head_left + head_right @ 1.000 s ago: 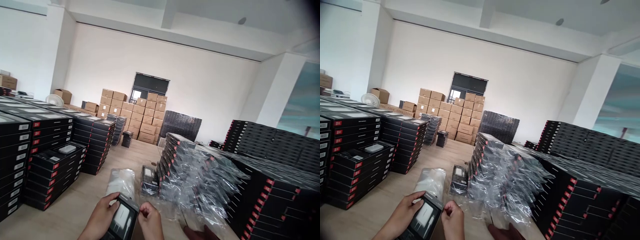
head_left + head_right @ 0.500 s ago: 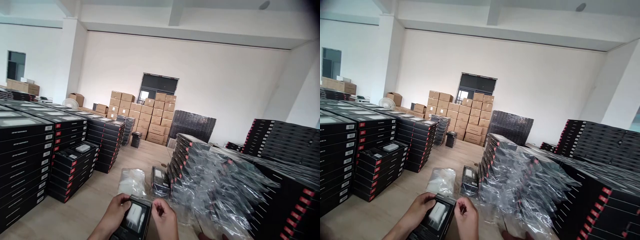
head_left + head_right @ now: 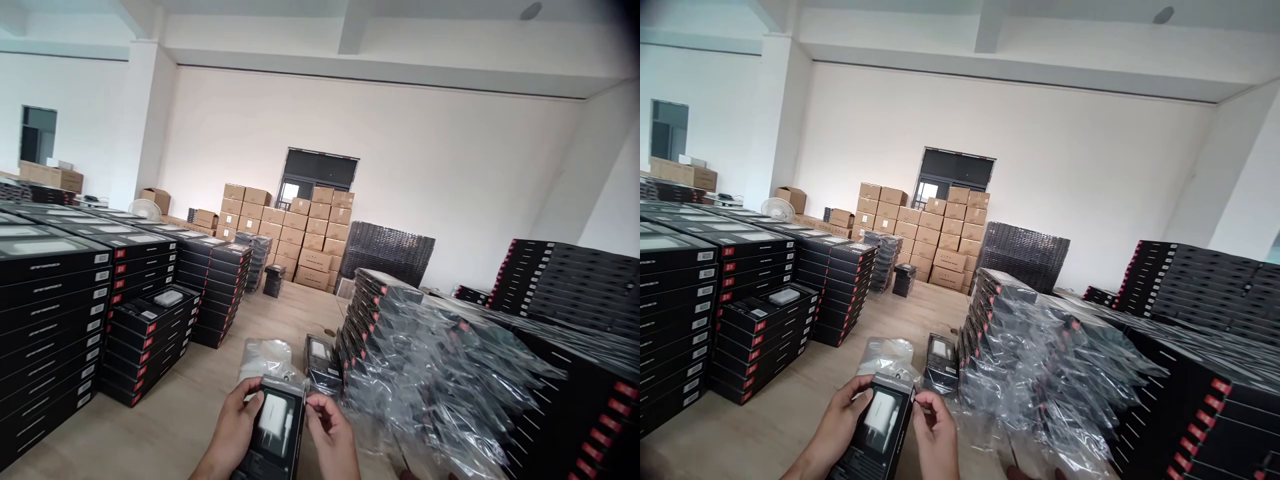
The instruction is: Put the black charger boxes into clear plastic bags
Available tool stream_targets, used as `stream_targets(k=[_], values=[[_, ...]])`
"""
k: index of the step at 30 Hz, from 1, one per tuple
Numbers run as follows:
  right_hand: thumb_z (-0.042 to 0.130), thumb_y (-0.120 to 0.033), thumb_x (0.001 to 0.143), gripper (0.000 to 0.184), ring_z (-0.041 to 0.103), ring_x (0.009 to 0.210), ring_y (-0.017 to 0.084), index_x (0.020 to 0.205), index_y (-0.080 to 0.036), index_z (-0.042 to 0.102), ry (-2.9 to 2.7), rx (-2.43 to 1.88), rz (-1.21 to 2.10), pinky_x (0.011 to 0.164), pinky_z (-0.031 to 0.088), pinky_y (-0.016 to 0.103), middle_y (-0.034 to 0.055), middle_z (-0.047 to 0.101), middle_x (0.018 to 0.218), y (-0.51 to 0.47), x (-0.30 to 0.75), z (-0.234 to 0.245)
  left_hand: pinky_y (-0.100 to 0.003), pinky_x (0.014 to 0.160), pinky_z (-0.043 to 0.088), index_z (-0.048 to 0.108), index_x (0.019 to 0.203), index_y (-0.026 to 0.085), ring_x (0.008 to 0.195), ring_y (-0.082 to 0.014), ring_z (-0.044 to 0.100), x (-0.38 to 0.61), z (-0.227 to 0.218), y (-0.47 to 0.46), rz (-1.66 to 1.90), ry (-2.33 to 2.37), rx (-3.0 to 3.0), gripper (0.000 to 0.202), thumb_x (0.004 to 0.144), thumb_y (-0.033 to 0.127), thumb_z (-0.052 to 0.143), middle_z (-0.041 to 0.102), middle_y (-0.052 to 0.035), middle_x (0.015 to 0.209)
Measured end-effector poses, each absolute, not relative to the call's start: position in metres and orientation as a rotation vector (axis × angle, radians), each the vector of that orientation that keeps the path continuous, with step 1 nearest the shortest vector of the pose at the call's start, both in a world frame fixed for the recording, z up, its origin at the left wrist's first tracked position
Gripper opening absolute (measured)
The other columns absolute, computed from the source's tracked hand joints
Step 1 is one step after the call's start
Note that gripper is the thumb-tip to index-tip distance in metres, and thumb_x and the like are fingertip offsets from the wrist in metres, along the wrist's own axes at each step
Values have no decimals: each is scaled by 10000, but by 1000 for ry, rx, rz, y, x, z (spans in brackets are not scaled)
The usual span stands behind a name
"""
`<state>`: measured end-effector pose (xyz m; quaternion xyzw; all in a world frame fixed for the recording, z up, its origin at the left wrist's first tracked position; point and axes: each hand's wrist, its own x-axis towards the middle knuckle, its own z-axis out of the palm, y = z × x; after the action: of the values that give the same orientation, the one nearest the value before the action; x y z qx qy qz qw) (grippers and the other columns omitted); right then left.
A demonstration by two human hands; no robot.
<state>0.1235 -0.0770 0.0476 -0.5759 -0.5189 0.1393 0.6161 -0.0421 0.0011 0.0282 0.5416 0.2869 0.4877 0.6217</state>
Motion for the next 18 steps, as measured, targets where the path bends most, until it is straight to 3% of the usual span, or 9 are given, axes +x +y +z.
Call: stream_targets(k=[7, 10, 13, 18], values=[[688, -579, 711, 409, 551, 558, 149, 635, -183, 624, -889, -1232, 664, 513, 439, 230, -4, 620, 585, -76, 125, 47, -298, 710, 499, 600, 1087, 178, 783, -208, 645, -40, 26, -4, 1186, 620, 1311, 427, 819, 509, 568, 722, -62, 965], [750, -530, 681, 353, 552, 556, 131, 712, -196, 642, -788, -1156, 776, 500, 424, 211, -18, 643, 619, -78, 123, 49, -309, 770, 499, 574, 1114, 192, 857, -213, 643, -40, 27, -9, 1248, 581, 1373, 381, 863, 475, 530, 701, -74, 1047], [740, -526, 701, 351, 609, 650, 159, 805, -195, 688, -804, -1123, 844, 538, 453, 225, 22, 706, 743, -78, 122, 49, -314, 873, 478, 579, 1117, 205, 1017, -234, 616, -41, 29, -13, 1342, 584, 1434, 327, 879, 424, 531, 659, -86, 1154], [795, -515, 623, 408, 630, 677, 185, 880, -206, 725, -863, -1163, 725, 576, 493, 262, 42, 726, 805, -79, 126, 53, -320, 943, 458, 588, 1117, 206, 1107, -240, 579, -41, 31, -18, 1426, 487, 1427, 283, 887, 364, 539, 609, -101, 1228]])
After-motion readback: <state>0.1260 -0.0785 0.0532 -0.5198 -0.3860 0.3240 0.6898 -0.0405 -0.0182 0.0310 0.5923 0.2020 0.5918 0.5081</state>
